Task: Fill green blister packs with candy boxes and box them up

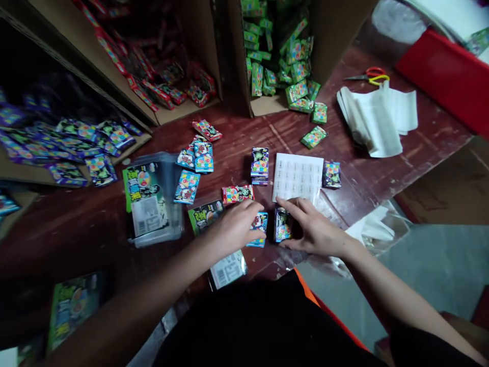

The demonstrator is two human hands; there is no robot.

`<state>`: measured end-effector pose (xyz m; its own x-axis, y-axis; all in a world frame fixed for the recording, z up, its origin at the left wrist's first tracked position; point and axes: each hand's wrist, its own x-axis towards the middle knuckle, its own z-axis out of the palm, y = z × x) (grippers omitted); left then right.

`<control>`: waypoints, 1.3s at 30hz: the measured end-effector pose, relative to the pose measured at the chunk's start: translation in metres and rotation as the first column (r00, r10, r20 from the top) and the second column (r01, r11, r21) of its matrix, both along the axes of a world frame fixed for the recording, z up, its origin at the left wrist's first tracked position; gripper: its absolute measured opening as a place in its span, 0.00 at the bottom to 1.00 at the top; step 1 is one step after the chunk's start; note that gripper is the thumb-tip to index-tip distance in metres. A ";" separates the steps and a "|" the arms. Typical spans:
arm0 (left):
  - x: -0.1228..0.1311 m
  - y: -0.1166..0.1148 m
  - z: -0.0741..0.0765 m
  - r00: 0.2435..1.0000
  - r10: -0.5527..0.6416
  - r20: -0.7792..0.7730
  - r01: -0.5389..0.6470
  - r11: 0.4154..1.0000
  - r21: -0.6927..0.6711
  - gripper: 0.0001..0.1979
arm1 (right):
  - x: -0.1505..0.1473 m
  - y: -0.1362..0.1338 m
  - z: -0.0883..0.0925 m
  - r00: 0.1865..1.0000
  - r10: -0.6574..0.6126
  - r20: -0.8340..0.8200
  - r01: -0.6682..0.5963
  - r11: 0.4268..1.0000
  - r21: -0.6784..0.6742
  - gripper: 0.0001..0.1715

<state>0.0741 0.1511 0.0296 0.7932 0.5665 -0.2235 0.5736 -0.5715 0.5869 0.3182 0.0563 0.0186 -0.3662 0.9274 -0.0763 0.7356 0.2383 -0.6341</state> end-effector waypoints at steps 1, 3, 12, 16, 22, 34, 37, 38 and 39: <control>0.003 -0.007 -0.004 0.999 -0.032 0.000 0.032 0.996 0.079 0.29 | 0.000 -0.007 -0.004 1.000 -0.021 -0.009 0.021 1.000 0.001 0.55; 0.005 -0.017 -0.007 0.996 -0.085 -0.021 0.088 0.976 0.198 0.37 | -0.002 -0.017 -0.008 0.996 -0.048 -0.073 0.049 0.999 0.022 0.49; 0.002 -0.041 -0.014 0.997 -0.042 -0.069 0.056 0.973 0.222 0.42 | 0.005 -0.049 -0.037 0.991 -0.040 -0.125 0.058 0.988 0.143 0.33; 0.007 -0.048 -0.020 0.998 -0.030 -0.047 0.040 0.971 0.235 0.47 | 0.014 -0.053 -0.037 0.999 -0.020 0.026 0.016 0.989 0.146 0.36; 0.011 -0.050 -0.023 0.998 -0.041 -0.055 0.053 0.972 0.227 0.52 | 0.005 -0.037 -0.040 0.988 0.084 -0.126 -0.064 0.985 0.159 0.56; -0.054 -0.026 0.027 0.945 -0.281 -0.167 0.321 0.891 0.320 0.53 | -0.009 -0.036 -0.033 0.985 0.051 -0.167 -0.018 0.982 0.189 0.53; -0.076 -0.018 0.032 0.894 -0.396 -0.209 0.444 0.846 0.294 0.45 | -0.017 -0.042 -0.030 0.971 -0.033 -0.237 0.097 0.959 0.267 0.53; -0.078 -0.017 0.031 0.885 -0.417 -0.208 0.462 0.841 0.281 0.44 | -0.021 -0.044 -0.029 0.965 -0.074 -0.251 0.151 0.941 0.302 0.53; -0.079 -0.018 0.030 0.885 -0.419 -0.205 0.463 0.843 0.273 0.43 | -0.024 -0.047 -0.027 0.958 -0.124 -0.259 0.210 0.918 0.338 0.53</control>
